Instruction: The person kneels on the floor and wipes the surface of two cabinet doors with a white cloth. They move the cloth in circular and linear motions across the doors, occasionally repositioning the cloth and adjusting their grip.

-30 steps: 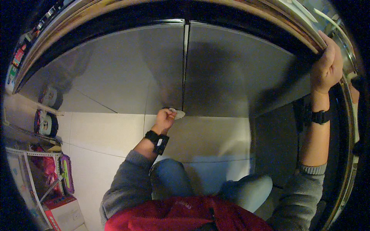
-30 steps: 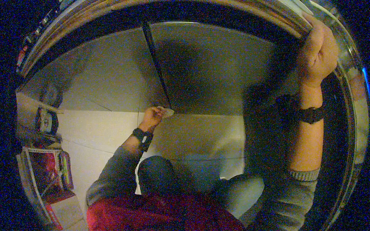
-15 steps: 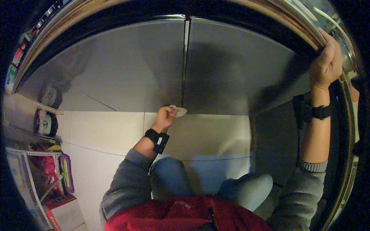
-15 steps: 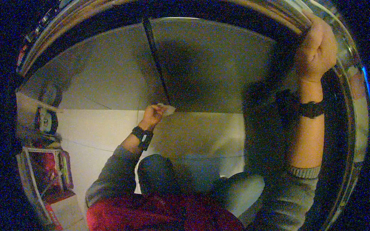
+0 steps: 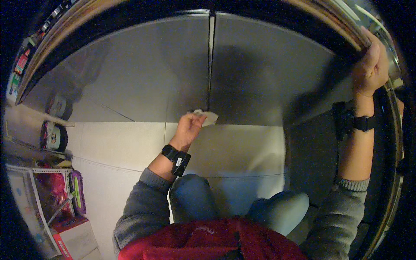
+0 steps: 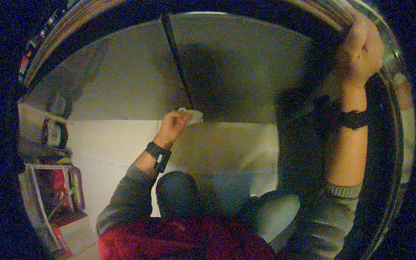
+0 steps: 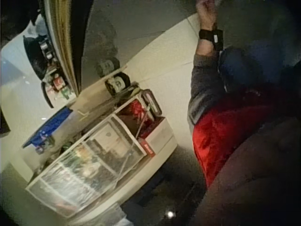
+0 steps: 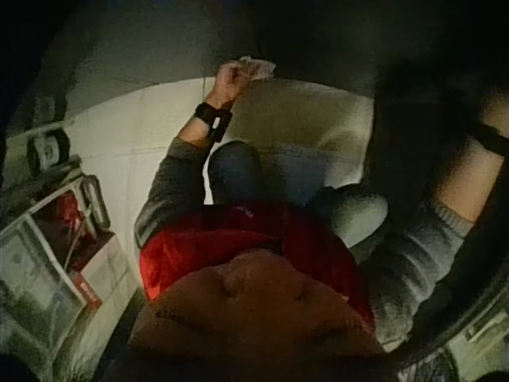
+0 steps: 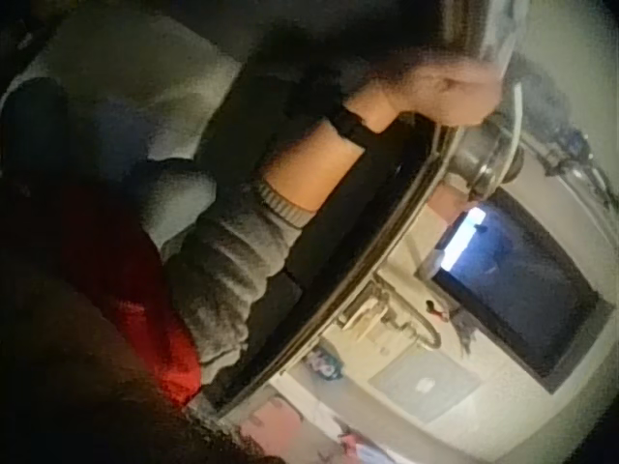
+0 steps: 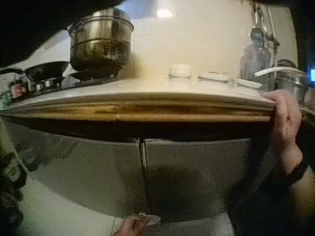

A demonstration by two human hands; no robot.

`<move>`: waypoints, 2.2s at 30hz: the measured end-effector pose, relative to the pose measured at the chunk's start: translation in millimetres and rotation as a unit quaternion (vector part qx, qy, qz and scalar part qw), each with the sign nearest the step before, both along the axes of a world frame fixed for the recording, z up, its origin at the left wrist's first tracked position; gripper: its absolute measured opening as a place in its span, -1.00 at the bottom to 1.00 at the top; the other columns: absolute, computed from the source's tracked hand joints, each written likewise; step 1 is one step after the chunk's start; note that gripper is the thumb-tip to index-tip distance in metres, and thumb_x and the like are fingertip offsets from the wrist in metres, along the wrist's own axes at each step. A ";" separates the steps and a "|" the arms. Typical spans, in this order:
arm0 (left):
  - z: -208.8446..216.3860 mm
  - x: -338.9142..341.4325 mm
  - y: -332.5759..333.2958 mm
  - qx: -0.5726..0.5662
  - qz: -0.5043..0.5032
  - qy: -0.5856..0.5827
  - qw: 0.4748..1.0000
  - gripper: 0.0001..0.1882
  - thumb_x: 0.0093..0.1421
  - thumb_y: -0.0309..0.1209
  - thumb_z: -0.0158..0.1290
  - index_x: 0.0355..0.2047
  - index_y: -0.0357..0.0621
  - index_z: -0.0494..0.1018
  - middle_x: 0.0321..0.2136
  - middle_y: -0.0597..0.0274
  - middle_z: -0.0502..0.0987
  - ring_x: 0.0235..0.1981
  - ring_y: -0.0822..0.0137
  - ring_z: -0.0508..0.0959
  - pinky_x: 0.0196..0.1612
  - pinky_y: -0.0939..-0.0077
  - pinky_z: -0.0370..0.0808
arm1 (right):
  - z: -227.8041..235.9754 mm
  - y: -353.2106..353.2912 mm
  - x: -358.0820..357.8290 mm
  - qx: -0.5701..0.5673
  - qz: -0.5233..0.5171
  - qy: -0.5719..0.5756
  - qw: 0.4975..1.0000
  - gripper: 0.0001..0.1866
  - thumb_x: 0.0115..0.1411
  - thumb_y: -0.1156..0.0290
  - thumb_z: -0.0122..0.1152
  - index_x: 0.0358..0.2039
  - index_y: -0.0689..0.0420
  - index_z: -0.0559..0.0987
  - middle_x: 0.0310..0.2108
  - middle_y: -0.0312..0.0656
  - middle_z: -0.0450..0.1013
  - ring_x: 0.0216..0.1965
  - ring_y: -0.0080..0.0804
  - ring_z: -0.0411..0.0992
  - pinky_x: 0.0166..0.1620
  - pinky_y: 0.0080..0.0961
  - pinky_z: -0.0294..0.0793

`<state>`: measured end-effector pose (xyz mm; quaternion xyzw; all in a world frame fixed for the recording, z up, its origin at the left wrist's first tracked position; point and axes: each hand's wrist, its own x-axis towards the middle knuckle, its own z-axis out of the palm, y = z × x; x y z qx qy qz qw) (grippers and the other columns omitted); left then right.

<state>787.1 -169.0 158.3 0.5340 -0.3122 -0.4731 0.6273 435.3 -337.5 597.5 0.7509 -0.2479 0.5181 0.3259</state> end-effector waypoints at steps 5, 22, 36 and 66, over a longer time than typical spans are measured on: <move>-14.7 -4.9 -9.5 -0.044 0.001 0.213 0.976 -0.86 0.15 -0.52 0.04 -0.53 -0.23 0.36 -0.46 0.19 0.51 -0.47 0.41 0.46 -0.41 0.57 0.41 | 0.0 0.3 -2.9 -0.006 0.021 0.009 1.000 -0.52 0.33 0.23 -0.28 -0.25 0.31 0.58 -0.25 -0.08 0.53 -0.22 -0.29 0.47 -0.07 -0.50 0.38; 60.5 109.6 43.9 -0.116 0.450 -0.229 0.855 -0.49 0.25 -0.49 -0.17 0.21 -0.34 0.09 0.14 0.03 0.23 0.11 0.21 0.26 0.15 0.41 0.20 | -54.8 -6.3 -72.1 0.018 0.072 -0.003 0.997 -0.49 0.34 0.14 -0.27 -0.21 0.28 0.58 -0.22 -0.08 0.53 -0.20 -0.22 0.48 -0.07 -0.42 0.41; -2.4 -85.2 74.6 0.114 -0.108 -0.575 0.803 -0.50 0.09 -0.14 0.04 -0.01 -0.14 0.37 0.09 -0.04 0.30 0.20 -0.08 0.14 0.27 0.04 -0.05 | -60.0 51.0 -144.4 0.055 0.024 -0.058 0.996 -0.41 0.34 0.06 -0.35 -0.15 0.29 0.55 -0.14 -0.03 0.50 -0.13 -0.20 0.46 0.02 -0.39 0.38; 146.8 52.4 71.3 -0.154 0.502 -0.388 0.757 -0.43 0.32 -0.35 -0.35 0.24 -0.42 -0.17 0.24 -0.13 -0.08 0.26 0.10 -0.01 0.32 0.31 -0.15 | -48.4 72.1 -143.4 0.038 0.005 -0.014 0.999 -0.35 0.36 0.05 -0.40 -0.08 0.41 0.48 -0.12 0.04 0.48 -0.14 -0.21 0.49 -0.04 -0.41 0.46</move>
